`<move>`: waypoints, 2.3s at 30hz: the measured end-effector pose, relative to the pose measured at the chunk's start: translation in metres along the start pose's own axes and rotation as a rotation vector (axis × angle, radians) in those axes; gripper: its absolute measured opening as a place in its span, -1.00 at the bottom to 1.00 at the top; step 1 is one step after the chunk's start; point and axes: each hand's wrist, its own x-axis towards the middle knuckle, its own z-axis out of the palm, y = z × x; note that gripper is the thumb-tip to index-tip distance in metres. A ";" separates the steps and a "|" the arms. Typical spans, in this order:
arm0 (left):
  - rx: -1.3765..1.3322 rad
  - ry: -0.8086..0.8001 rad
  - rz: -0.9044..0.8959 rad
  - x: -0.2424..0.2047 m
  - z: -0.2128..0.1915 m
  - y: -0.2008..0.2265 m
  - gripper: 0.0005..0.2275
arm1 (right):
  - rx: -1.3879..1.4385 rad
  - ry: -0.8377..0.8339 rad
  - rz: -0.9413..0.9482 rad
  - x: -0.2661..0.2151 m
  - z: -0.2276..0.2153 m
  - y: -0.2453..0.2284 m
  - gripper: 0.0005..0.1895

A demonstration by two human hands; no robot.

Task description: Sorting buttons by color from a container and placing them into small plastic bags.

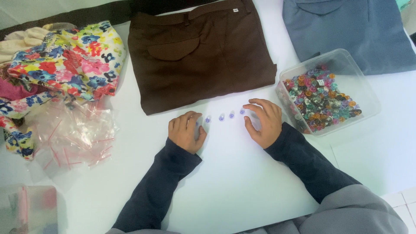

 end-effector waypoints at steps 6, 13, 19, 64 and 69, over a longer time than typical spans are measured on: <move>-0.112 0.223 0.289 -0.011 0.021 0.026 -0.76 | -0.406 0.458 -0.474 0.019 -0.037 -0.019 -0.92; -0.337 0.281 0.354 0.053 0.027 0.132 -0.74 | -0.762 0.346 -0.293 0.037 -0.130 0.054 -0.77; -0.352 0.309 0.270 0.135 0.086 0.216 -0.83 | -0.709 -0.218 0.195 0.008 -0.145 0.133 -0.76; -0.758 0.061 -0.024 0.031 0.010 0.098 -0.78 | 0.258 -0.080 0.220 -0.024 -0.032 -0.029 -0.81; -0.605 -0.089 -0.020 0.010 0.042 0.075 -0.88 | 0.347 -0.155 0.301 -0.027 -0.011 -0.026 -0.80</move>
